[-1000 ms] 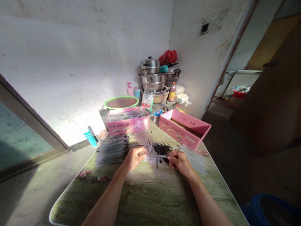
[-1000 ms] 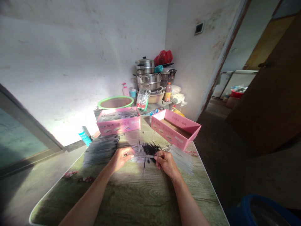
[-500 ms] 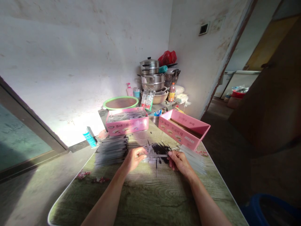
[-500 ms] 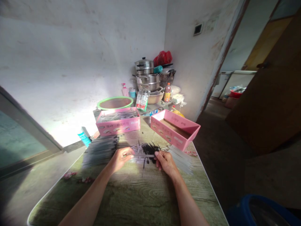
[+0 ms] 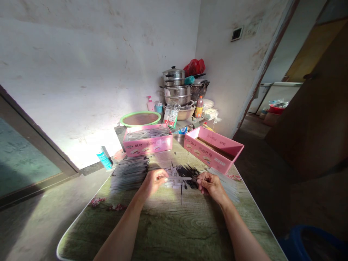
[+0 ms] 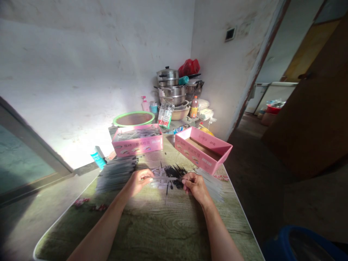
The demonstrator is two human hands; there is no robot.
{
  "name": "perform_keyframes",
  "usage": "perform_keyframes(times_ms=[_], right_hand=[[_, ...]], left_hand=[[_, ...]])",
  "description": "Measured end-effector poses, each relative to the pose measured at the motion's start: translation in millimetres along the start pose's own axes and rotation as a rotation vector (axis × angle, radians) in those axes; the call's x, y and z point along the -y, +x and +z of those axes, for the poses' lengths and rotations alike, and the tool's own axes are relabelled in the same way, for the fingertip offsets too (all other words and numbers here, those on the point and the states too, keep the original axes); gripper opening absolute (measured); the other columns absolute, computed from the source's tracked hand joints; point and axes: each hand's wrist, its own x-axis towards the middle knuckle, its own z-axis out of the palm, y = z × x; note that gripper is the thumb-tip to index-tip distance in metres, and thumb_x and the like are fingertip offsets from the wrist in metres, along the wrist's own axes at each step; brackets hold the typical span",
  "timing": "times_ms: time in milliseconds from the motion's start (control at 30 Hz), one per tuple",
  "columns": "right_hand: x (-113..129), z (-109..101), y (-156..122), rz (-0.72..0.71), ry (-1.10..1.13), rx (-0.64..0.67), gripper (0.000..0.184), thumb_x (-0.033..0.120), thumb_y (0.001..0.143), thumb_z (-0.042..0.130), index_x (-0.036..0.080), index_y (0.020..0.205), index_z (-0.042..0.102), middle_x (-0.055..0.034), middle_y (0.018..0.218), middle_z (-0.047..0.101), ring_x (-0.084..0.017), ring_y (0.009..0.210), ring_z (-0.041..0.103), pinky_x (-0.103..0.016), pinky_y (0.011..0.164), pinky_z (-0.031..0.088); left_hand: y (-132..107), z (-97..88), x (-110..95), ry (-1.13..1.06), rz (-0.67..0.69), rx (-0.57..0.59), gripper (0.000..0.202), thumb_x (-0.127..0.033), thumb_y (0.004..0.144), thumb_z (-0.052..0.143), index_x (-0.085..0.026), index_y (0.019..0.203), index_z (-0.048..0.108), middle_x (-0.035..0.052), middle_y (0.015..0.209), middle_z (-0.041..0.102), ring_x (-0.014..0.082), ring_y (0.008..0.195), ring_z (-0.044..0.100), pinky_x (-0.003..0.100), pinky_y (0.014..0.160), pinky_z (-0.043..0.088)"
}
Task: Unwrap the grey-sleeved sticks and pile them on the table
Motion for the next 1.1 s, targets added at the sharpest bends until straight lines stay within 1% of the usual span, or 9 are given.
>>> perform_keyframes(times_ms=[100,267,367,467,600,767,833,933,1100], right_hand=[[-6,1,3,-0.052,-0.062,-0.105,0.028,0.044,0.076,0.069,0.019,0.072,0.058,0.0022,0.053,0.058,-0.011,0.041,0.046,-0.023,0.042,0.030],[-16,15,7,-0.178,-0.395,-0.156,0.016,0.034,0.081,0.061,0.019,0.079,0.066,0.0013,0.052,0.058,-0.015,0.050,0.052,-0.027,0.053,0.038],[-18,19,6,-0.185,-0.457,-0.150,0.027,0.035,0.084,0.058,0.017,0.102,0.068,0.0003,0.057,0.063,-0.018,0.054,0.058,-0.029,0.057,0.041],[-15,18,4,-0.181,-0.434,-0.169,0.035,0.039,0.087,0.057,0.015,0.110,0.067,-0.0007,0.060,0.065,-0.019,0.056,0.059,-0.029,0.058,0.043],[-11,19,1,-0.169,-0.351,-0.155,0.036,0.045,0.093,0.049,0.017,0.104,0.067,0.0001,0.058,0.063,-0.016,0.049,0.055,-0.027,0.052,0.042],[-11,22,1,-0.182,-0.304,-0.134,0.033,0.046,0.093,0.051,0.021,0.074,0.061,0.0010,0.056,0.061,-0.014,0.045,0.053,-0.025,0.049,0.041],[-11,20,2,-0.176,-0.263,-0.148,0.034,0.047,0.091,0.054,0.021,0.068,0.057,0.0011,0.054,0.060,-0.014,0.044,0.052,-0.025,0.048,0.041],[-9,12,3,-0.162,-0.146,-0.244,0.034,0.049,0.088,0.057,0.021,0.069,0.056,0.0012,0.053,0.060,-0.014,0.043,0.051,-0.026,0.047,0.040],[-8,-5,3,-0.144,-0.068,-0.620,0.035,0.051,0.082,0.060,0.021,0.065,0.055,0.0002,0.053,0.061,-0.014,0.042,0.050,-0.026,0.045,0.039]], left_hand=[[5,1.7,7,-0.208,0.096,0.052,0.013,-0.029,0.078,0.059,-0.024,0.085,0.069,0.0004,0.078,0.073,0.0193,0.074,0.067,0.030,0.068,0.053],[4,8.9,5,-0.197,0.126,-0.014,0.013,-0.029,0.078,0.059,-0.024,0.084,0.069,-0.0006,0.073,0.070,0.0162,0.068,0.066,0.027,0.063,0.051],[3,10.7,3,-0.156,0.135,-0.038,0.013,-0.032,0.079,0.059,-0.024,0.083,0.069,-0.0016,0.072,0.069,0.0153,0.067,0.067,0.027,0.062,0.051],[3,11.1,4,-0.180,0.148,-0.025,0.012,-0.029,0.080,0.059,-0.024,0.084,0.068,-0.0015,0.073,0.070,0.0147,0.066,0.066,0.026,0.060,0.051],[3,13.4,5,-0.243,0.172,0.023,0.011,-0.025,0.081,0.059,-0.021,0.086,0.068,-0.0004,0.073,0.070,0.0148,0.067,0.065,0.025,0.060,0.050],[2,13.8,4,-0.215,0.153,0.051,0.013,-0.027,0.082,0.059,-0.021,0.085,0.069,0.0003,0.072,0.070,0.0147,0.065,0.065,0.025,0.059,0.050],[2,10.9,4,-0.225,0.148,0.054,0.013,-0.027,0.081,0.059,-0.022,0.086,0.069,0.0005,0.075,0.071,0.0152,0.067,0.065,0.026,0.060,0.050],[3,3.6,4,-0.232,0.129,0.027,0.013,-0.025,0.079,0.058,-0.022,0.086,0.069,0.0012,0.078,0.072,0.0164,0.070,0.066,0.027,0.063,0.051],[5,-8.0,5,-0.183,0.083,-0.044,0.015,-0.026,0.078,0.058,-0.021,0.086,0.070,0.0027,0.079,0.074,0.0185,0.070,0.066,0.029,0.064,0.050]])
